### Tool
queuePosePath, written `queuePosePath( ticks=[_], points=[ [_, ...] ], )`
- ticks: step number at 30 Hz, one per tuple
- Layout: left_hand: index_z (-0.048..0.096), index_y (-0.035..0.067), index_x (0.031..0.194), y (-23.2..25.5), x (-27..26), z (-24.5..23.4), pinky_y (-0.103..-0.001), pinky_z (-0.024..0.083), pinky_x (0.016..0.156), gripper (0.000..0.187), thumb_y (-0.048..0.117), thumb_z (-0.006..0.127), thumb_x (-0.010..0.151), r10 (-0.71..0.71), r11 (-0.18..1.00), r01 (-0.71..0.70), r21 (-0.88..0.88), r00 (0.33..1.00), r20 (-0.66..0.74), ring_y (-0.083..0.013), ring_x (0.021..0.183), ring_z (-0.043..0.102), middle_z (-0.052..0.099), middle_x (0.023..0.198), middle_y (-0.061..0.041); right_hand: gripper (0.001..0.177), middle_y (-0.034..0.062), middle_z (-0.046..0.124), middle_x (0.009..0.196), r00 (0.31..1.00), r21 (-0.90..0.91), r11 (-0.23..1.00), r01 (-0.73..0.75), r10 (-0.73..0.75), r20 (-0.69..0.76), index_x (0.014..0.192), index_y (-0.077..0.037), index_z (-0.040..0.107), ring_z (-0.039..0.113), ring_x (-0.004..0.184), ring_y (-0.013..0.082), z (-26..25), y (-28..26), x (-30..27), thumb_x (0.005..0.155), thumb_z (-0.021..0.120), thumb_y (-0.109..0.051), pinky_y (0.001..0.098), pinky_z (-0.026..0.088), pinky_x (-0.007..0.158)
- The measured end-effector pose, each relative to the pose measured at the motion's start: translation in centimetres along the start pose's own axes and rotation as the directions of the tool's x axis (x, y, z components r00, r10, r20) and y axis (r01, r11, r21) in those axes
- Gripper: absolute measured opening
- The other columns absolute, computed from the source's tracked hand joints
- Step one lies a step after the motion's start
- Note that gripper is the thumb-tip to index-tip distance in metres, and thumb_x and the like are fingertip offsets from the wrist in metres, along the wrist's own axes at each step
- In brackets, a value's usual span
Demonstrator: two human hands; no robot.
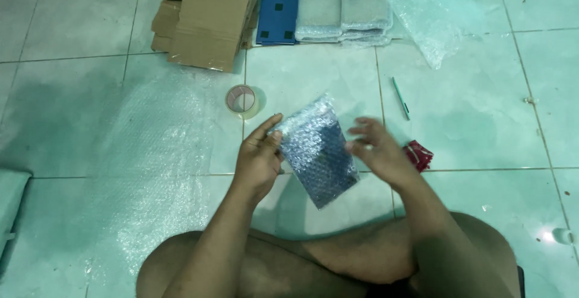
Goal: Wrapping a small mirror in bubble wrap and securing it with adhesive tape using a dispenser.
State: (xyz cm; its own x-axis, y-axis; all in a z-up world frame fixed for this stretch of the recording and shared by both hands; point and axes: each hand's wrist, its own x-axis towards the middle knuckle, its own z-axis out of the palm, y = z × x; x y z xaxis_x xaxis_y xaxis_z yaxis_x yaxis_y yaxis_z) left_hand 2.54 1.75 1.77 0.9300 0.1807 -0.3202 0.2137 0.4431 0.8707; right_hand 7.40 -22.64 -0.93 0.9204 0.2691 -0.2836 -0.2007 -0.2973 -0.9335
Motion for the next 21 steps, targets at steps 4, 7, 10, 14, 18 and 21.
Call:
queuePosePath(
  ticks=[4, 7, 10, 14, 18, 21],
  points=[
    [0.053, 0.005, 0.148, 0.6, 1.0, -0.7, -0.031, 0.055, 0.092, 0.042, 0.010, 0.050, 0.106, -0.003, 0.993, -0.002, -0.121, 0.999, -0.043, -0.0160, 0.101, 0.064, 0.062, 0.105, -0.006, 0.059, 0.0259, 0.064, 0.141, 0.973, 0.021, 0.994, -0.105, 0.099, 0.208, 0.147, -0.001, 0.053, 0.059, 0.130, 0.0371, 1.8, 1.6, 0.5, 0.095, 0.070, -0.021, 0.0505, 0.047, 0.107],
    [0.054, 0.007, 0.146, 1.2, 1.5, -1.1, -0.031, 0.054, 0.087, 0.040, 0.013, 0.050, 0.107, -0.022, 0.978, 0.000, -0.209, 0.994, -0.104, -0.0165, 0.095, 0.059, 0.061, 0.106, -0.008, 0.065, 0.0241, 0.070, 0.129, 0.962, -0.006, 0.989, -0.147, 0.144, 0.232, 0.149, 0.006, 0.046, 0.063, 0.121, 0.0364, 1.1, 3.7, 2.0, 0.093, 0.071, -0.014, 0.0502, 0.047, 0.103],
    [0.057, 0.010, 0.141, 2.5, 1.0, -0.6, -0.023, 0.049, 0.072, 0.035, 0.015, 0.051, 0.107, -0.059, 0.984, 0.035, -0.172, 0.989, -0.136, -0.0078, 0.082, 0.053, 0.052, 0.096, 0.003, 0.025, 0.0137, 0.077, 0.099, 0.965, 0.125, 0.978, -0.170, 0.139, 0.222, 0.117, -0.002, 0.075, 0.068, 0.087, 0.0248, -0.3, 5.5, 2.7, 0.093, 0.070, -0.002, 0.0377, 0.055, 0.083],
    [0.058, 0.007, 0.140, 1.9, 2.1, -1.4, -0.026, 0.046, 0.075, 0.037, 0.015, 0.054, 0.104, -0.100, 0.993, 0.090, -0.073, 0.983, -0.153, -0.0104, 0.084, 0.048, 0.047, 0.098, 0.001, 0.026, 0.0104, 0.072, 0.088, 0.961, 0.259, 0.943, -0.208, 0.148, 0.234, 0.116, 0.001, 0.073, 0.066, 0.070, 0.0186, -1.9, 5.6, 2.5, 0.092, 0.065, 0.001, 0.0302, 0.055, 0.065],
    [0.060, 0.006, 0.137, 0.1, 3.6, -2.5, -0.028, 0.049, 0.067, 0.036, 0.011, 0.056, 0.101, -0.147, 0.988, 0.138, -0.065, 0.976, -0.162, -0.0150, 0.084, 0.057, 0.054, 0.102, -0.003, 0.032, 0.0134, 0.073, 0.100, 0.934, 0.356, 0.884, -0.302, 0.200, 0.296, 0.126, 0.000, 0.067, 0.074, 0.080, 0.0251, -3.6, 7.5, 2.3, 0.096, 0.059, -0.005, 0.0456, 0.063, 0.069],
    [0.060, 0.008, 0.135, -1.8, 5.5, -3.8, -0.029, 0.050, 0.064, 0.034, 0.011, 0.058, 0.101, -0.151, 0.980, 0.124, -0.153, 0.972, -0.179, -0.0155, 0.080, 0.054, 0.053, 0.101, -0.002, 0.042, 0.0128, 0.073, 0.107, 0.942, 0.419, 0.869, -0.261, 0.136, 0.306, 0.133, 0.004, 0.063, 0.074, 0.084, 0.0254, -3.7, 9.0, 1.8, 0.091, 0.061, 0.001, 0.0455, 0.063, 0.075]
  ],
)
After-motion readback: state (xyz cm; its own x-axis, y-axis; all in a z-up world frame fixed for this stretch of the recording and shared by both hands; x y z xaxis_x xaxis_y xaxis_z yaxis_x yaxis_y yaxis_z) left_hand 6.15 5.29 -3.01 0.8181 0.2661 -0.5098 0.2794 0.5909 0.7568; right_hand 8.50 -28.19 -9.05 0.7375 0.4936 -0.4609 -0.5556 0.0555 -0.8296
